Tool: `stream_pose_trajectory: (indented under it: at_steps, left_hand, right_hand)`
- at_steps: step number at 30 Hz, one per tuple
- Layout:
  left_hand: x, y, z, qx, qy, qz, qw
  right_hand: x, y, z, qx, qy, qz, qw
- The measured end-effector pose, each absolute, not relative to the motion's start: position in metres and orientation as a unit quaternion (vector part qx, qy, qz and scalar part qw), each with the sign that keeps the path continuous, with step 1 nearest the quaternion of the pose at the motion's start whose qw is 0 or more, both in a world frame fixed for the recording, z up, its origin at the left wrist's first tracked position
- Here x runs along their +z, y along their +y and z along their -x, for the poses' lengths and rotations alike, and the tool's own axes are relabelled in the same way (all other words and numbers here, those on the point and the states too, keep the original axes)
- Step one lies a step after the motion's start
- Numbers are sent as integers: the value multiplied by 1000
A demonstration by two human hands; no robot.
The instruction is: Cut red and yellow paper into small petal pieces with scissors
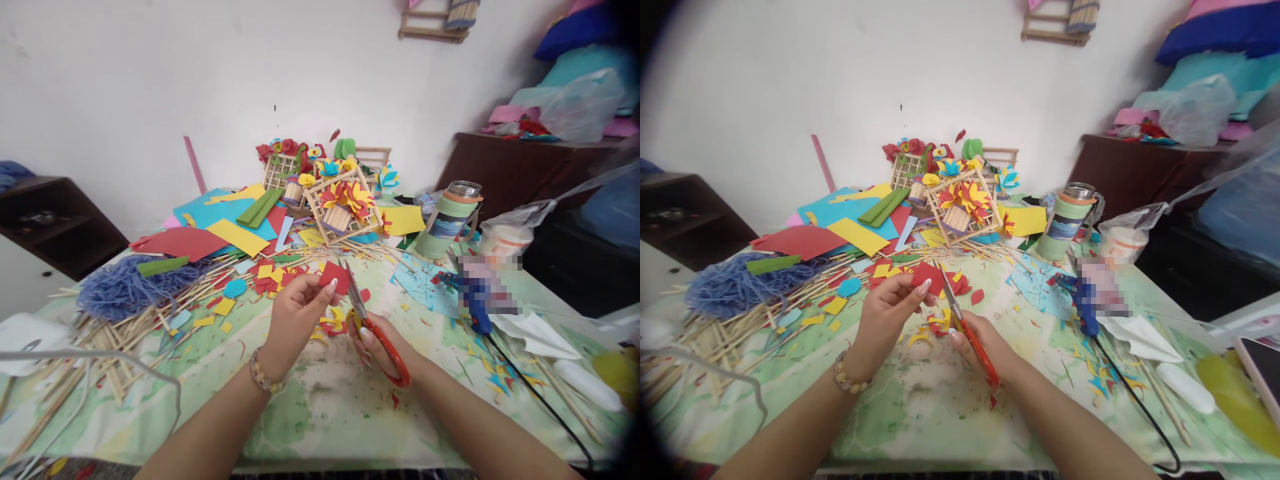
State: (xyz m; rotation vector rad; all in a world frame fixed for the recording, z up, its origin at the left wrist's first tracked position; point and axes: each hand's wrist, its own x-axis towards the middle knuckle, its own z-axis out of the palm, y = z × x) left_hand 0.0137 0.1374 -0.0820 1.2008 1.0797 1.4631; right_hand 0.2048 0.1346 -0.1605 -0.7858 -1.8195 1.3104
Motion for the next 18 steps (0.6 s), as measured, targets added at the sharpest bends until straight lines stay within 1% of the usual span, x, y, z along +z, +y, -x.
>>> stream_pose_trajectory:
  at_steps: [10,18]
  left_hand:
    - [-82,139,-12,611,431,-495,442]
    - [-88,135,-13,584,416,-542,438]
  right_hand:
    - [-155,134,-205,519,-707,299,376]
    - [-162,136,-208,522,-723,242,383]
